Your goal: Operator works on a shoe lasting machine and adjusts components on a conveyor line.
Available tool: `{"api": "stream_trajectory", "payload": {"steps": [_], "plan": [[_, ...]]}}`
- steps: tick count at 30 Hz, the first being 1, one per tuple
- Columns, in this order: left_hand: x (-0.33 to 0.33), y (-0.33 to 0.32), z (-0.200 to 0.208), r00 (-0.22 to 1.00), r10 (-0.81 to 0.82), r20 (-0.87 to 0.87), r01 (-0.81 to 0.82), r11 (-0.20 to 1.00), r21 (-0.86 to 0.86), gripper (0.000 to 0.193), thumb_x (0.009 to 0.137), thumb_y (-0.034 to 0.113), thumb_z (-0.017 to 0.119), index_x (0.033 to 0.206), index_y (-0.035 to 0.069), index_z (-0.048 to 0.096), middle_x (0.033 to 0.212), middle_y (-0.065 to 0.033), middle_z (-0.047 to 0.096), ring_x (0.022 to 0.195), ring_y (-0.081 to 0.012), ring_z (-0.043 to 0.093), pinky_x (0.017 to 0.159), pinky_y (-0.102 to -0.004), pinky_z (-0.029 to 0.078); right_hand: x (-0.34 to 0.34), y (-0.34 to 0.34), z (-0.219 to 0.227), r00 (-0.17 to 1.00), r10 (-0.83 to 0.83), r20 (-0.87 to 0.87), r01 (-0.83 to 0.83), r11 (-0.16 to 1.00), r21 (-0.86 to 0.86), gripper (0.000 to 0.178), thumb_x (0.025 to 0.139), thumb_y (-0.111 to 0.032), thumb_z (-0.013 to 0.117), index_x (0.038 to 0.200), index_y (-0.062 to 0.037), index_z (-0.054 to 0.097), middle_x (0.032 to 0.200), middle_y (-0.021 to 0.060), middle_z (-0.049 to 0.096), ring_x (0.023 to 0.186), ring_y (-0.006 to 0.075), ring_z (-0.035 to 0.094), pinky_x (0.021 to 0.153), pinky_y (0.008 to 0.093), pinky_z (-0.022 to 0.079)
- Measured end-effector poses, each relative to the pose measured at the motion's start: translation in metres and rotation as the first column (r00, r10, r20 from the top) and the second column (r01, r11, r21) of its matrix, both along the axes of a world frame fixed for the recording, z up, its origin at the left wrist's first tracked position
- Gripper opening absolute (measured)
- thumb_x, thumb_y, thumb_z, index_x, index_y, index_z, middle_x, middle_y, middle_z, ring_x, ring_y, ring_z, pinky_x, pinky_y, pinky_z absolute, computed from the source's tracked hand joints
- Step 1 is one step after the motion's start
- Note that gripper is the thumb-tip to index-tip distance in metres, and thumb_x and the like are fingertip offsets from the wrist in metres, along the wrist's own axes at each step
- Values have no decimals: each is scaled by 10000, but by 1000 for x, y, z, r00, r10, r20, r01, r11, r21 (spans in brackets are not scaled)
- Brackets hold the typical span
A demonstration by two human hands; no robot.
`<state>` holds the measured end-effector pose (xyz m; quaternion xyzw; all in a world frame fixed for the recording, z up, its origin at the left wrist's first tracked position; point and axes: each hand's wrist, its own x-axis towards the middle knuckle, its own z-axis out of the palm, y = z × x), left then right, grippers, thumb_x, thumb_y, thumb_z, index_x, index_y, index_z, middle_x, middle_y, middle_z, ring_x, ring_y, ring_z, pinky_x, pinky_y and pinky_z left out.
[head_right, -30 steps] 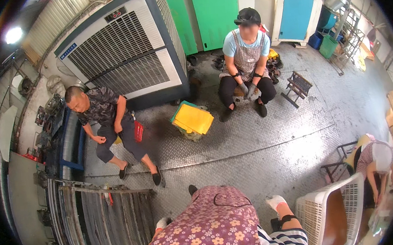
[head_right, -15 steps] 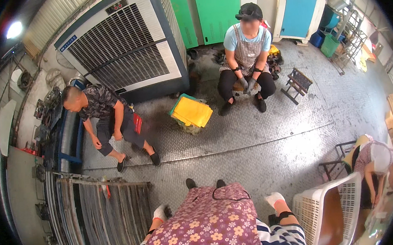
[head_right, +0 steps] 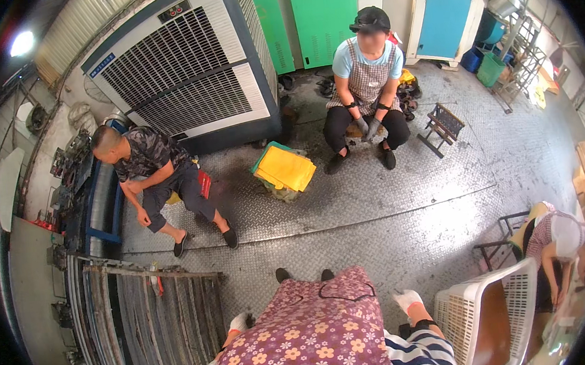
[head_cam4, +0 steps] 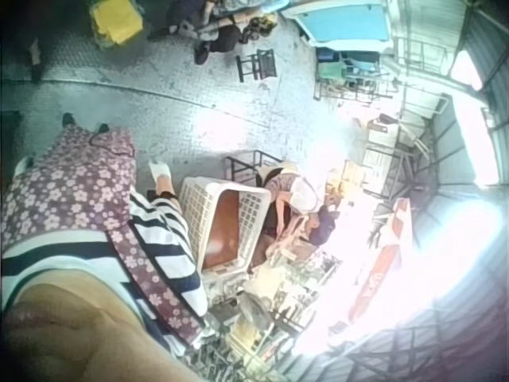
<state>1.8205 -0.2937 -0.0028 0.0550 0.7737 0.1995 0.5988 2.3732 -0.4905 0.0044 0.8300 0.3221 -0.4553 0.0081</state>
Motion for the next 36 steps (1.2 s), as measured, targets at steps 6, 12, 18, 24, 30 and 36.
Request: {"api": "stream_trajectory", "payload": {"steps": [6, 12, 18, 24, 30, 36], "plan": [[-3, 15, -9, 999, -10, 36, 10, 1000, 2, 177, 976, 211, 558, 932, 64, 648, 782, -102, 653, 706, -277, 634, 650, -446, 514, 12, -26, -46, 964, -265, -19, 265, 964, -4, 577, 863, -479, 653, 1191, -7, 702, 1194, 258, 686, 1163, 393, 638, 1005, 419, 493], [-14, 26, -31, 993, -109, 52, 112, 992, -55, 198, 970, 223, 566, 967, 48, 659, 808, -109, 672, 680, -287, 643, 618, -466, 523, 33, -29, -92, 959, 248, 140, -246, 969, -34, 567, 861, -471, 663, 1167, 4, 710, 1201, 252, 688, 1172, 385, 637, 1012, 406, 495], [0, 30, -21, 995, -81, 54, 77, 994, 71, 203, 958, 233, 580, 953, 46, 656, 804, -109, 671, 682, -281, 646, 619, -453, 529, 35, -13, -70, 814, 565, 133, -561, 825, -73, 442, 865, -385, 628, 1124, -40, 729, 1238, 247, 671, 1140, 387, 650, 994, 434, 507], [5, 27, -16, 998, 22, 52, -23, 1000, 20, 189, 955, 226, 598, 906, 51, 649, 763, -104, 652, 651, -282, 622, 591, -416, 511, 51, -27, -117, 891, 393, 228, -384, 919, -85, 342, 879, -273, 622, 1117, -45, 713, 1011, 176, 741, 968, 289, 717, 855, 373, 558], [6, 31, -10, 975, -219, -40, 222, 969, 112, 148, 948, 187, 612, 903, 49, 636, 758, -111, 641, 641, -276, 609, 591, -420, 501, 43, 4, -86, 917, 396, 39, -394, 918, -48, 286, 872, -250, 610, 1048, -53, 720, 944, 154, 747, 898, 297, 728, 793, 383, 576], [-14, 45, -32, 986, 40, 159, -57, 993, 105, 153, 954, 212, 595, 927, 69, 645, 770, -80, 653, 650, -254, 621, 589, -423, 501, 44, 33, -88, 931, 356, 77, -343, 928, -147, 307, 834, -250, 616, 1034, -55, 744, 974, 198, 747, 908, 354, 728, 790, 426, 582]]}}
